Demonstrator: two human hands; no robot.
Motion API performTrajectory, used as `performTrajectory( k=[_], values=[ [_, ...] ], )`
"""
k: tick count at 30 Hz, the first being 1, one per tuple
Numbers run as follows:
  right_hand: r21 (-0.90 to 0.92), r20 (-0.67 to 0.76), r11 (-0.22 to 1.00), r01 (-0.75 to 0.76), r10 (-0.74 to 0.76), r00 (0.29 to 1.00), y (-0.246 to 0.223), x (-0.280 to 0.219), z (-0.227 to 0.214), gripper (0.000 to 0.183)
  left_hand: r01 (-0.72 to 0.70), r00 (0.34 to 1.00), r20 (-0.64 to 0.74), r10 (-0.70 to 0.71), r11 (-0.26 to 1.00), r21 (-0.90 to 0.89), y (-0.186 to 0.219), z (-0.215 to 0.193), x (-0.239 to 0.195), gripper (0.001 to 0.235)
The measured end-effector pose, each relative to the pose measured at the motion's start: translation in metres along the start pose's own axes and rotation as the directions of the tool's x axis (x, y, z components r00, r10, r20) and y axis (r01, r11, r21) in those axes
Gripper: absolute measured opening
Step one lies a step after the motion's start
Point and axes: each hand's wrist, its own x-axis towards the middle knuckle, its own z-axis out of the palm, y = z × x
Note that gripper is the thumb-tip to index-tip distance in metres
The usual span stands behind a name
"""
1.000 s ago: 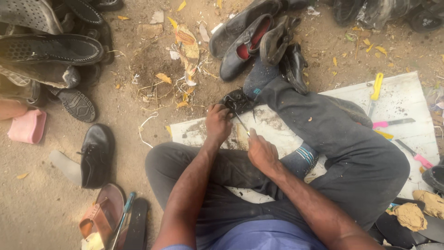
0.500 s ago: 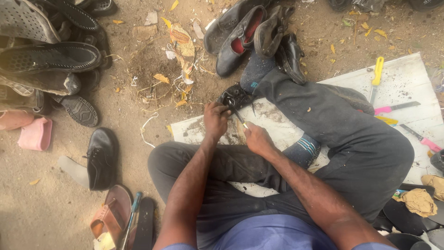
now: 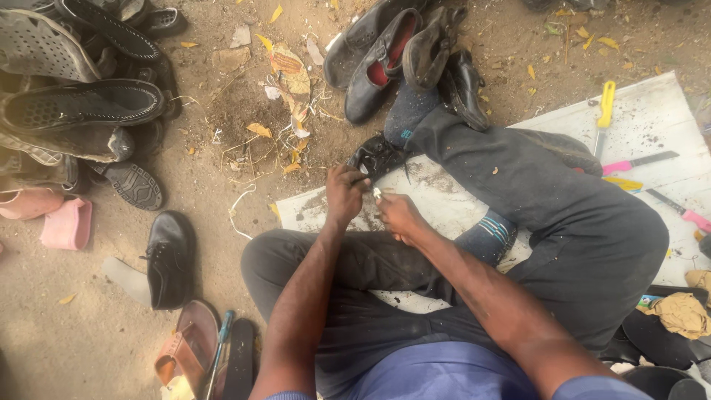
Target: The person sits on the ground and uses a knife to scrape and clean the soles and edges of several black shoes. They handle the shoes one by one, turning them over to work on different parts of the sole and upper, and place them back on the ground after each step.
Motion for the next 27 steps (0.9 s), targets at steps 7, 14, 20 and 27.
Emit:
performTrajectory(
  k=[7, 14, 20, 27],
  values=[
    [-0.055, -0.075, 0.997, -0.049, 0.045, 0.996, 0.022, -0.036, 0.015, 0.026, 0.023, 1.000, 0.011, -0.022, 0.995, -0.097, 0.017, -0.008, -0.005, 0.019],
    [-0.004, -0.167, 1.000, -0.008, 0.007, 0.986, 0.016, -0.052, 0.018, 0.022, 0.240, 0.969, 0.118, -0.216, 0.933, -0.268, 0.044, 0.001, -0.029, 0.020],
    [-0.022, -0.179, 0.999, -0.035, 0.031, 0.983, 0.031, -0.057, -0.001, 0.026, 0.390, 0.919, 0.226, -0.322, 0.820, -0.419, 0.061, 0.016, -0.035, 0.020],
    [-0.020, -0.263, 0.997, 0.074, -0.077, 0.962, 0.036, -0.080, 0.022, 0.021, 0.518, 0.855, 0.331, -0.399, 0.658, -0.547, 0.058, 0.020, -0.031, 0.020]
  ],
)
